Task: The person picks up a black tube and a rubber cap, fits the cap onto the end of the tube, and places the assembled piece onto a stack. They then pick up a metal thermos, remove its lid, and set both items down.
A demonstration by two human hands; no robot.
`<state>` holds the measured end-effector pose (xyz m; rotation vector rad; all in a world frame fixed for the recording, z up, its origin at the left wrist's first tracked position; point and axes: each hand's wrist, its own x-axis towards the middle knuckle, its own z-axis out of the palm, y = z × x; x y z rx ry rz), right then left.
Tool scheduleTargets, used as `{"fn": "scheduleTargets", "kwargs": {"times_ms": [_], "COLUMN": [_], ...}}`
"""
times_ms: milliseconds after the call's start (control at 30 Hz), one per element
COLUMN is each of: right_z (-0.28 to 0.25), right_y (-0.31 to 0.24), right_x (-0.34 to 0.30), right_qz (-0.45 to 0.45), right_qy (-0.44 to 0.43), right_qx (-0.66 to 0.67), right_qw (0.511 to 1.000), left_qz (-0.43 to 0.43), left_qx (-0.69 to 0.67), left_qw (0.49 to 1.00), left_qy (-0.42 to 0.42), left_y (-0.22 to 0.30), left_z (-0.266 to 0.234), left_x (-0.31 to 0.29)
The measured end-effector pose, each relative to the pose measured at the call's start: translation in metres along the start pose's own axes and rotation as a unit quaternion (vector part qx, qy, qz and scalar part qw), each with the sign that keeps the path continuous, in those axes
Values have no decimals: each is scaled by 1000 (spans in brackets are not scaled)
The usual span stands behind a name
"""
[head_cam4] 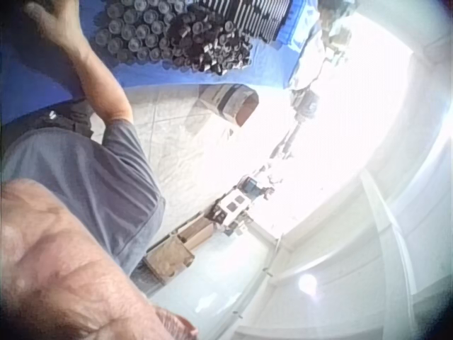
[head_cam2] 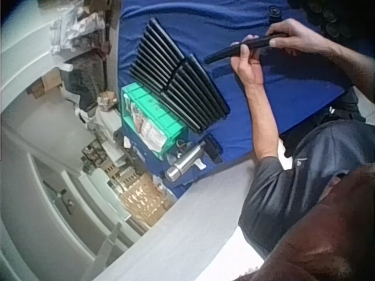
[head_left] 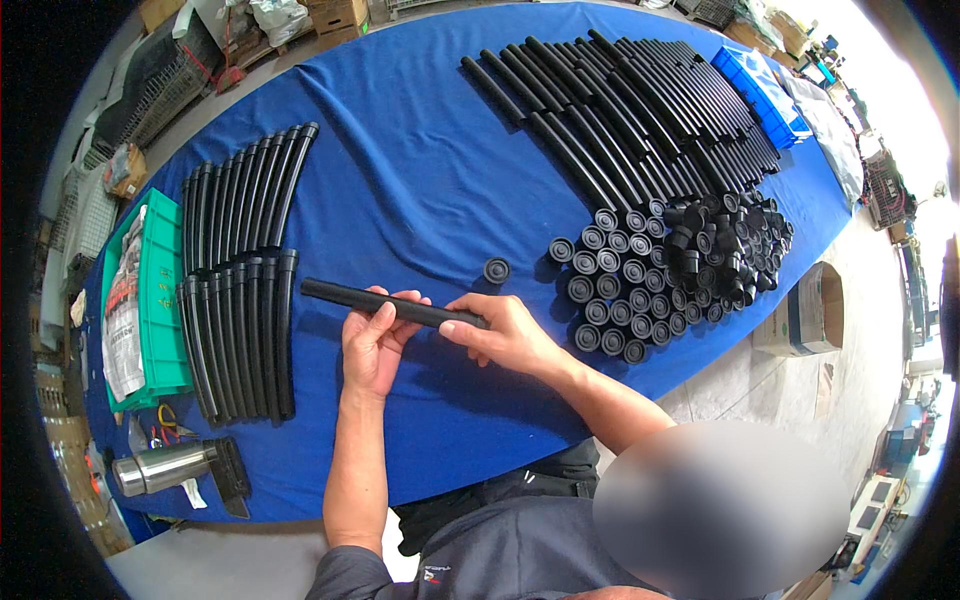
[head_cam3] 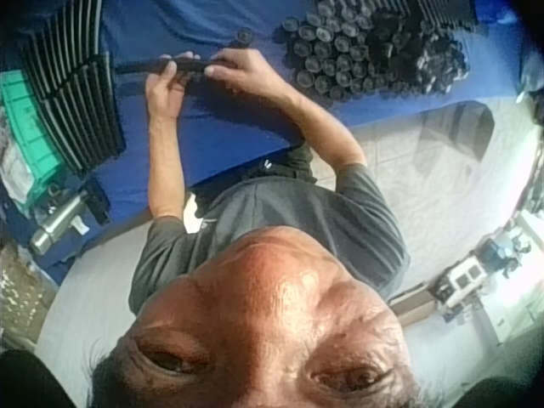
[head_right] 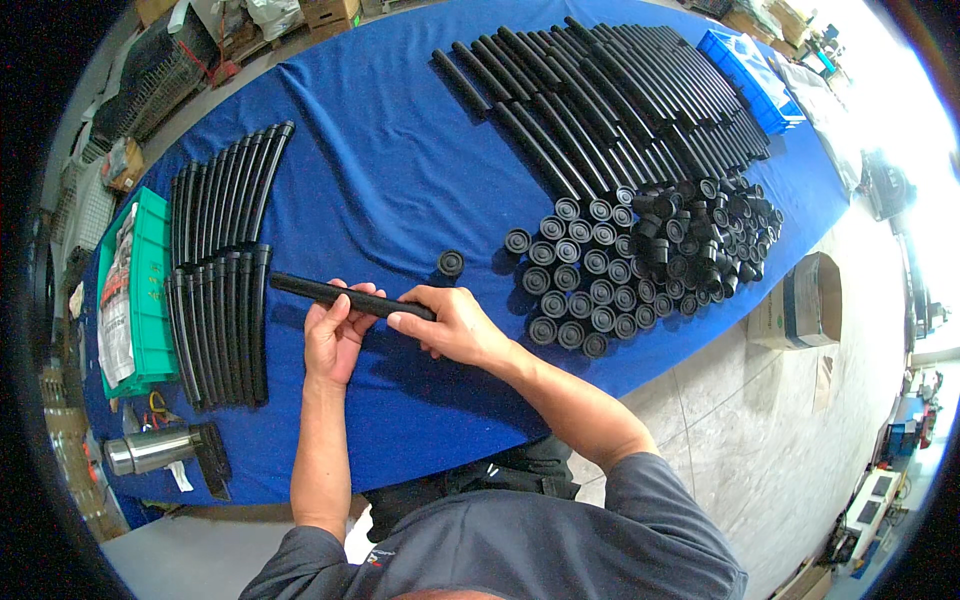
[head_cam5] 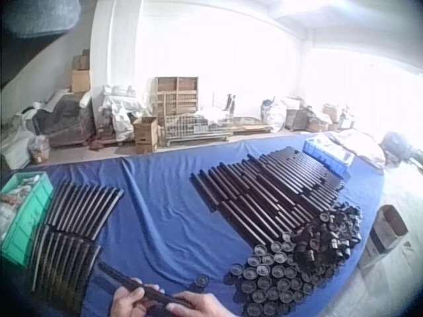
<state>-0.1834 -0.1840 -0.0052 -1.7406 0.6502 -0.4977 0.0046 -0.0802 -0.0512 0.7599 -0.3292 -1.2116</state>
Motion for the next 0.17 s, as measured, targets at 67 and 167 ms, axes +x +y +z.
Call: {"fn": "scheduleTargets", "kwargs": {"times_ms": [67, 167], "right_z": [-3, -2], "right_y": [-7, -8], "right_x": [0, -2], "right_qz": [175, 144], "right_qy": [-69, -57], "right_qx": [79, 43], "right_qw": [979, 987], "left_qz": [-1, -12], "left_qx": [9, 24], "left_qw": [1000, 1000], "left_qy": [-6, 6], "left_y": [0, 2], "left_z": [1, 2], "left_x": [-1, 0]}}
